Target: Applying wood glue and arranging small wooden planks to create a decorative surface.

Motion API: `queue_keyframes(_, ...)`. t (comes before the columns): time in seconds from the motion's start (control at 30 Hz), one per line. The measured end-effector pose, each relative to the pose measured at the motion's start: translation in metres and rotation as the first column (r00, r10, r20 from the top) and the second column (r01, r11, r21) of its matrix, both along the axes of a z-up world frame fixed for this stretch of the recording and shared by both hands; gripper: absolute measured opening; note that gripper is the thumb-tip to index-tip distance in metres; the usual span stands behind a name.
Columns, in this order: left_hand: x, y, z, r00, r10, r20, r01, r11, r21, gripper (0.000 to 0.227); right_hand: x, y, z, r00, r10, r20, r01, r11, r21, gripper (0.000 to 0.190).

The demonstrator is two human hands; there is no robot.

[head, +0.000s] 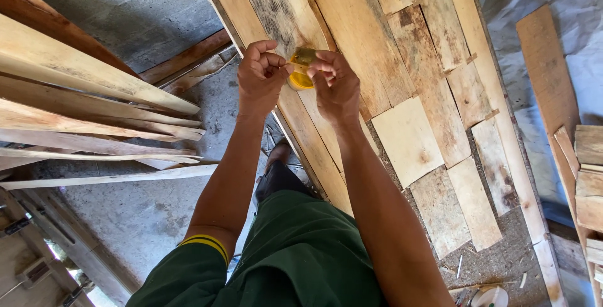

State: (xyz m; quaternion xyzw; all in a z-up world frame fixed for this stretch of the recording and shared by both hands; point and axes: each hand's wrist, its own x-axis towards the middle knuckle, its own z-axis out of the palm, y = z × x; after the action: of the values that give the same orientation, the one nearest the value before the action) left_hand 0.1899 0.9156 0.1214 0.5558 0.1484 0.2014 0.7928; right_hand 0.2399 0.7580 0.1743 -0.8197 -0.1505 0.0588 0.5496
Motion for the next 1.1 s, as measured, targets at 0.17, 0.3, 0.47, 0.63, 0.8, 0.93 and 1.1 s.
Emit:
queue_keyframes(0.17, -0.002, -0.005, -0.002, 0.999, -0.011, 0.046, 0.013, 0.999, -0.043, 0.048, -0.003, 0.000, 0.005, 0.996, 0.017, 0.083, -0.011, 0.997, -0.075, 0.035)
queue_keyframes(0.3, -0.005, -0.003, -0.002, 0.993, -0.074, 0.092, 0.079, 0.996, -0.052, 0.051, -0.005, -0.001, 0.012, 0.984, 0.045, 0.169, -0.023, 0.991, -0.131, 0.034)
queue_keyframes(0.47, -0.005, 0.000, -0.002, 0.983, -0.113, 0.147, 0.130, 0.985, -0.112, 0.051, 0.001, -0.008, -0.004, 0.993, 0.114, 0.039, -0.110, 0.991, -0.076, 0.017)
queue_keyframes(0.63, -0.004, -0.006, -0.002, 0.993, -0.075, 0.096, 0.076, 0.997, -0.010, 0.049, 0.000, -0.004, -0.007, 0.992, 0.112, 0.050, -0.112, 0.994, -0.003, 0.013)
queue_keyframes(0.8, -0.007, -0.026, 0.007, 0.989, 0.101, -0.104, -0.067, 0.953, 0.296, 0.052, -0.001, 0.011, 0.002, 0.992, -0.106, 0.064, 0.116, 0.979, -0.167, 0.025)
queue_keyframes(0.93, -0.001, -0.040, -0.002, 0.945, 0.326, -0.037, -0.275, 0.847, 0.455, 0.074, -0.002, 0.012, 0.002, 0.985, -0.133, 0.106, 0.155, 0.957, -0.243, 0.028)
queue_keyframes(1.1, 0.014, -0.050, -0.028, 0.891, 0.384, -0.243, -0.313, 0.907, 0.283, 0.084, -0.004, 0.008, 0.002, 0.983, -0.128, 0.128, 0.157, 0.957, -0.245, 0.029)
